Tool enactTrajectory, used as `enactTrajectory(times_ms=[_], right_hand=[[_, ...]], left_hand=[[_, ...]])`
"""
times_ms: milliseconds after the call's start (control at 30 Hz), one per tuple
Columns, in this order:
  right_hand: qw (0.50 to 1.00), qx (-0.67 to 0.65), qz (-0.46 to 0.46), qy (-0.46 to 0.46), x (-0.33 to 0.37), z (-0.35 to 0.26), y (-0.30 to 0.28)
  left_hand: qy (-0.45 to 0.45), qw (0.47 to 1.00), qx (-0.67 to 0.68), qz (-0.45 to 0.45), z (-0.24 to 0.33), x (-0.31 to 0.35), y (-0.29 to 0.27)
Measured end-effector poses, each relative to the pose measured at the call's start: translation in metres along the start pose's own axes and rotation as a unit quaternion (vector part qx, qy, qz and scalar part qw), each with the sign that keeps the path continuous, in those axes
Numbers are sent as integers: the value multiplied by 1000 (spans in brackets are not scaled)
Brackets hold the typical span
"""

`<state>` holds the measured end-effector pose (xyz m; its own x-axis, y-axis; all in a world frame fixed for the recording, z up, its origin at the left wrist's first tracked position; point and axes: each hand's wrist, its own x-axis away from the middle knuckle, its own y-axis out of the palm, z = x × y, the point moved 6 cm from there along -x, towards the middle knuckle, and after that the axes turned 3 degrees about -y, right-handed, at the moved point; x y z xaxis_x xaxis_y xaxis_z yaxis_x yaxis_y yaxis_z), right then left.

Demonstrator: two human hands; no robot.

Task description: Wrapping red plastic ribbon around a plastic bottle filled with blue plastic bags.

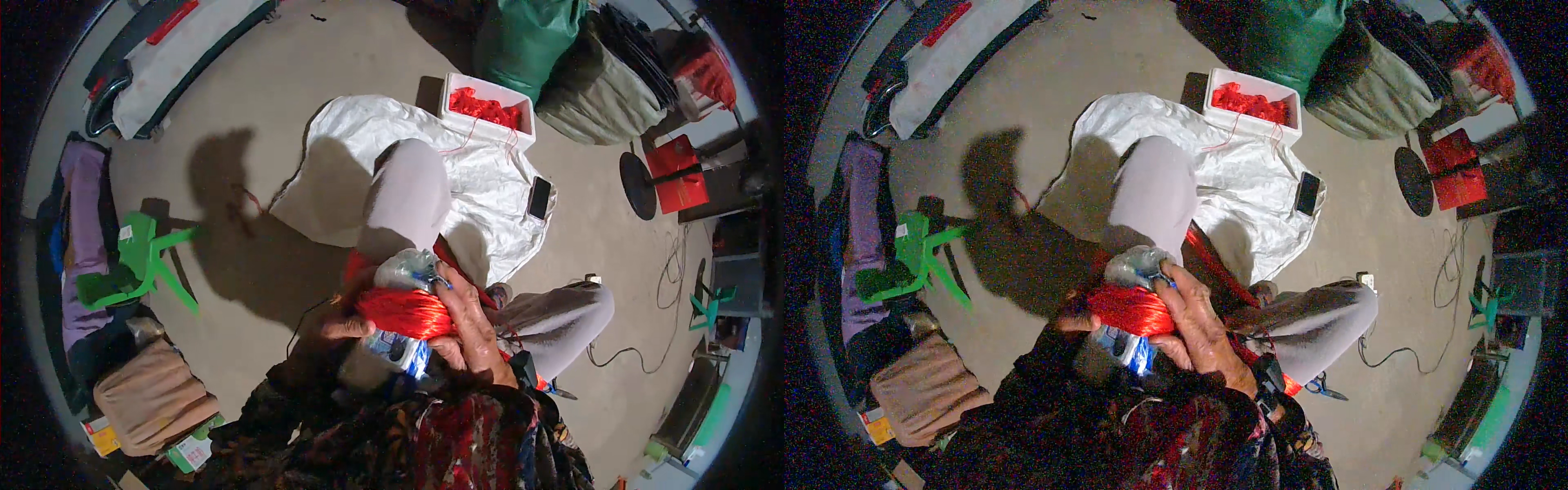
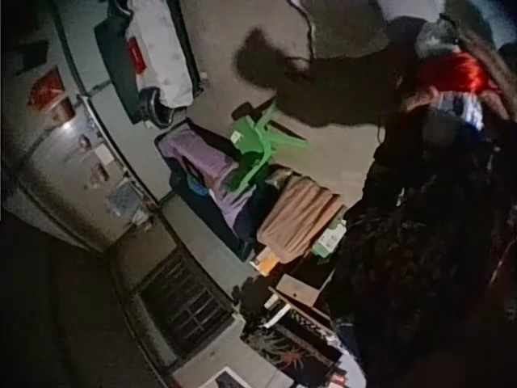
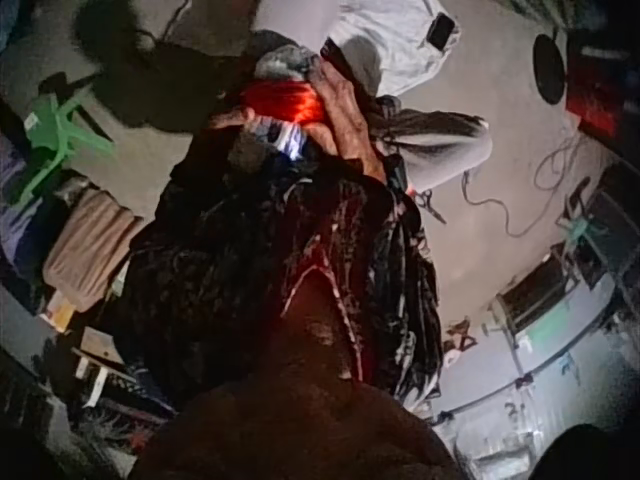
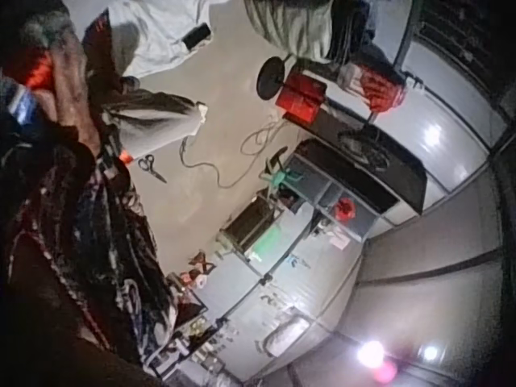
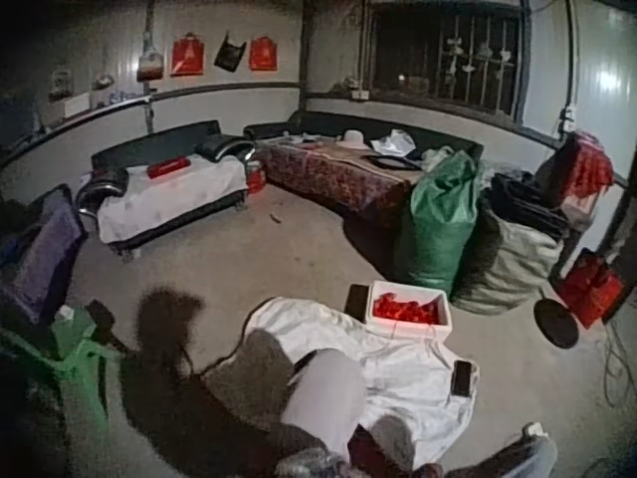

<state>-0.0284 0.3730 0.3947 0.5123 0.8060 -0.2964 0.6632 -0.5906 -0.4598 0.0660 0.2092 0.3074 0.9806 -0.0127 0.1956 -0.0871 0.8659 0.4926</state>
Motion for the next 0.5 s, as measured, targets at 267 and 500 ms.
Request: enactTrajectory(times_ms=[267,500], right_hand=[[998,-33,57,-2,3,-8,-7],[990,-63,118,-53,5,-16,-10]], left_hand=[[91,992,-9,90,7,1,1],[135,978,-72,142,29,11,12]])
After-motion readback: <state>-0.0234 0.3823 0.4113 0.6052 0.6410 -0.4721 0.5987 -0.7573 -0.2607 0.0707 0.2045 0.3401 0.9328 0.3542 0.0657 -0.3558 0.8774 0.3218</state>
